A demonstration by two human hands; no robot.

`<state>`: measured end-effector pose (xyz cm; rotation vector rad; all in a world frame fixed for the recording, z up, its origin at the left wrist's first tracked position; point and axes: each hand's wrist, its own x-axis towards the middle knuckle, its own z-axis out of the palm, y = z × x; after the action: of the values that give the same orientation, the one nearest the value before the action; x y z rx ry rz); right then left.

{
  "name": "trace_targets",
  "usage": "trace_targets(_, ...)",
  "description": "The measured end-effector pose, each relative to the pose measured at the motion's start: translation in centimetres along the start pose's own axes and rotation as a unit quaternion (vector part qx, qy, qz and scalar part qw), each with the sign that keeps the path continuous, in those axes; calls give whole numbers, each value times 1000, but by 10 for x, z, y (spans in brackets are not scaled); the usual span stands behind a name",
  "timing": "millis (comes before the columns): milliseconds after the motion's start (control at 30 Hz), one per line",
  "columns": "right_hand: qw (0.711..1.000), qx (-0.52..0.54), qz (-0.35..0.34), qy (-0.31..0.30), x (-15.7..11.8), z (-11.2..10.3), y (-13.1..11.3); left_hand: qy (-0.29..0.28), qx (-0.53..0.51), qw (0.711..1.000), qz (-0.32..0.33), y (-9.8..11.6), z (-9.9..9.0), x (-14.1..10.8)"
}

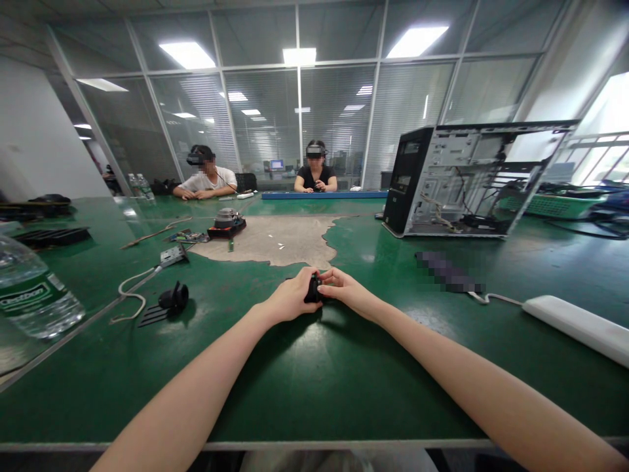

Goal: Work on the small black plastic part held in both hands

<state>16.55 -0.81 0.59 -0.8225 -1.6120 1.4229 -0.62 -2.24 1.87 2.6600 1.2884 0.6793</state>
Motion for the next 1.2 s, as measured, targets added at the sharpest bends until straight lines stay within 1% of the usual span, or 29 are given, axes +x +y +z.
trace_targets(100,999,1,-19,-26,-2,-2,-1,-1,1,1000,-8,1,-1,0)
trace_targets(167,999,7,-21,-25,-3,-2,0,1,-1,1000,-9,2,-1,0)
trace_targets(433,999,12,7,30,4,0,8,-2,-10,1000,-10,3,-2,0)
trace_targets(533,1000,12,8,13,2,-1,4,-2,-11,1000,-10,3,-3,0)
trace_targets(667,1000,-6,-16,-18,-4,-2,-3,-4,-8,1000,-19,4,-3,0)
trace_targets(767,1000,-3,-19,-24,-5,-1,-2,-4,-8,1000,-22,4,-3,0)
trace_targets(933,1000,6,-5,5,-1,2,3,1,-8,1000,-13,3,-2,0)
trace_targets(1033,1000,-4,9,24,1,3,2,1,-16,1000,-10,3,-2,-1)
trace_targets(1100,1000,-5,9,14,0,2,-1,-2,-17,1000,-12,3,-3,-1)
trace_targets(1200,1000,0,-9,-20,-3,0,-4,-8,-11,1000,-19,5,-4,-1)
